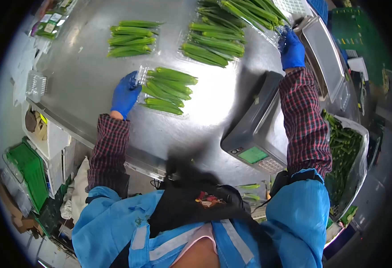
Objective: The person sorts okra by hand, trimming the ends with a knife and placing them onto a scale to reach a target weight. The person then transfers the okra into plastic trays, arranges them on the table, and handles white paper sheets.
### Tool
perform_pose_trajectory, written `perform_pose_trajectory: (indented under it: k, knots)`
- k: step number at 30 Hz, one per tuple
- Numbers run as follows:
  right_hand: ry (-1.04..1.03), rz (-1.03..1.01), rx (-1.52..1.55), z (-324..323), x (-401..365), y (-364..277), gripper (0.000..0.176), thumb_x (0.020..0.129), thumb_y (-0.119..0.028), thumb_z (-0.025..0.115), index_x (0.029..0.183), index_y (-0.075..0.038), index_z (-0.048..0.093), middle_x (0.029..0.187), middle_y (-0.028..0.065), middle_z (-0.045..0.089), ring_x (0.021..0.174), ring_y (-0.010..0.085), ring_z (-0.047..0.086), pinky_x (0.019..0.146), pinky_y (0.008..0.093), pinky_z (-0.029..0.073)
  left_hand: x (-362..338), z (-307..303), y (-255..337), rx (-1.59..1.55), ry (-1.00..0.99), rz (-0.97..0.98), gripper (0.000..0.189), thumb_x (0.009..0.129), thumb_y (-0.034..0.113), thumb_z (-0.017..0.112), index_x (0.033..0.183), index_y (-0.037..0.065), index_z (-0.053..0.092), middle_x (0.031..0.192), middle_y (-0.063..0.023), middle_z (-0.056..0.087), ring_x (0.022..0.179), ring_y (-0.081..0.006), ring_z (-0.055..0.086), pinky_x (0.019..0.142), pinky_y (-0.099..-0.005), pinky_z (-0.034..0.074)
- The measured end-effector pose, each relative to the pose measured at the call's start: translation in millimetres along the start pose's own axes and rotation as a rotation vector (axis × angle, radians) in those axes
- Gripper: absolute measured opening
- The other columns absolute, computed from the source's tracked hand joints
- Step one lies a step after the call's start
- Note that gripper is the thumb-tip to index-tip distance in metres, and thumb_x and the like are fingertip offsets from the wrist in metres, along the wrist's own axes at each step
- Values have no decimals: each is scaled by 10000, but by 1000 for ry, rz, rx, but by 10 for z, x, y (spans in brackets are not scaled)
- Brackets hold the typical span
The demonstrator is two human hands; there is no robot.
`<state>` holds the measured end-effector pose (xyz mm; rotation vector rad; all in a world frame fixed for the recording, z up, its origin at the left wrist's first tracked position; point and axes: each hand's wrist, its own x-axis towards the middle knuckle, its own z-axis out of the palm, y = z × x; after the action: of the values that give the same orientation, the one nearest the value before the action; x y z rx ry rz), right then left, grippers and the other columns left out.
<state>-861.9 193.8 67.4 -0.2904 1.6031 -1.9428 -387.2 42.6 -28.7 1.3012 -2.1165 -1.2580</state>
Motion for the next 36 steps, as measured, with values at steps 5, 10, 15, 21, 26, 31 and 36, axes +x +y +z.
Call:
perform_pose_trajectory:
  k: [5,10,15,21,26,31,36]
  knots:
    - [61,-20,-190,-593,-440,-124,313,905,-140,506,1197,-27,521,1013,37,595,820,110,535,692,213,434,-39,33,87,-90,-146,-88,220,791,87,606,990,40,524,899,-89,608,796,-162,618,663,-311,493]
    - [92,36,-17,-1196,-1177,-385,370,914,-152,488,1266,-39,480,1164,39,584,994,115,572,818,222,458,-275,192,389,-655,-153,-412,193,887,104,508,1077,67,503,940,-75,616,826,-143,614,599,-275,520]
    - [317,3,37,-1741,-1865,-598,350,909,-137,494,1237,-14,492,1103,77,609,908,136,595,749,233,475,-361,272,512,-672,-162,-365,314,916,140,466,1227,98,462,1000,-82,610,850,-145,609,579,-267,541]
    - [334,-118,118,-2550,-2399,-642,323,887,-139,533,1183,-11,535,1070,76,618,880,149,591,748,256,468,-413,346,1263,-693,-248,-143,332,916,181,482,1233,87,469,1083,-85,580,942,-145,578,577,-275,539]
    - [457,-201,147,-2755,-2854,-827,315,889,-116,511,1183,-2,523,1055,85,626,891,159,609,688,234,483,-507,938,2091,-666,-374,-66,361,903,178,497,1251,84,464,1114,-60,567,971,-125,560,598,-264,519]
    - [487,-186,51,-3313,-3194,-884,345,890,-123,514,1214,-6,508,1136,89,597,1008,178,585,858,286,477,-581,2025,2391,-688,-477,-95,246,904,114,476,1137,40,507,1060,-110,602,888,-187,622,639,-291,530]
    - [616,-214,166,-3258,-3519,-1025,265,900,-81,491,1147,-10,554,1016,57,639,806,108,608,637,204,482,-460,2710,2414,-356,-444,299,378,885,172,533,1228,26,471,1036,-114,612,854,-169,602,602,-276,518]
